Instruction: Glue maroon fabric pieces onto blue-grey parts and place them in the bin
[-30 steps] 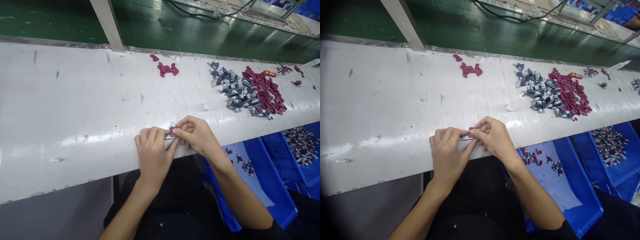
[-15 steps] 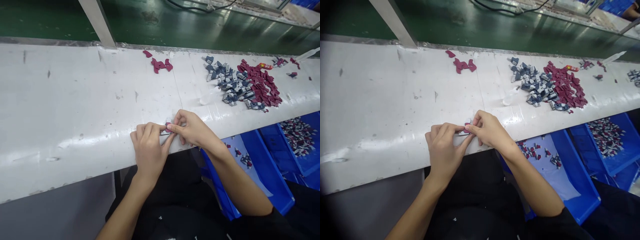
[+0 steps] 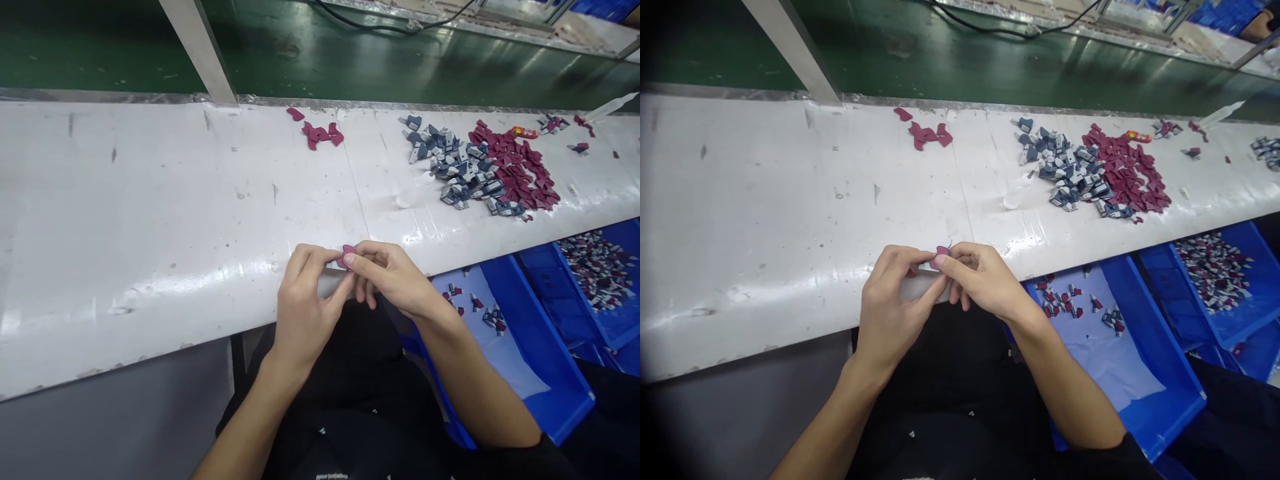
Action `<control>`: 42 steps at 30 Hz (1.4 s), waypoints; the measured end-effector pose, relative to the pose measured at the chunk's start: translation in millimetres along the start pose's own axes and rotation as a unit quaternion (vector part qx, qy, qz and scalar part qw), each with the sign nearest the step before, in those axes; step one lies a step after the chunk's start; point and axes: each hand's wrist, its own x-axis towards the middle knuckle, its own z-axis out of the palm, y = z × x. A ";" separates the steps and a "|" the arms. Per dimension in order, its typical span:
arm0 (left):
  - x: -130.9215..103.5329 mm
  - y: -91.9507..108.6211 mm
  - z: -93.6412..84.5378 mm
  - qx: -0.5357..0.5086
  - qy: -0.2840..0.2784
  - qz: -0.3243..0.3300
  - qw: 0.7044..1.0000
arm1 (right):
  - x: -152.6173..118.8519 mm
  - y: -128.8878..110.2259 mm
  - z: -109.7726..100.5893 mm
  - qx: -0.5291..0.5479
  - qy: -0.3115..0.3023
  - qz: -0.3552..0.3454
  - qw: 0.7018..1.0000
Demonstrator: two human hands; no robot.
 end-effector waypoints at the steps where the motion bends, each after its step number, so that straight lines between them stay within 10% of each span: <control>1: -0.5 2.2 0.1 -0.013 -0.003 -0.003 1.000 | -0.8 0.5 0.9 0.006 -0.003 -0.010 1.000; 18: 6.3 18.1 -20.9 -0.305 -0.086 -0.294 0.902 | -20.9 0.1 6.0 0.049 -0.007 -0.052 0.997; 42: -0.5 35.6 -15.9 -0.306 -0.071 -0.258 0.914 | -28.1 -2.4 4.5 -0.007 0.066 -0.132 0.989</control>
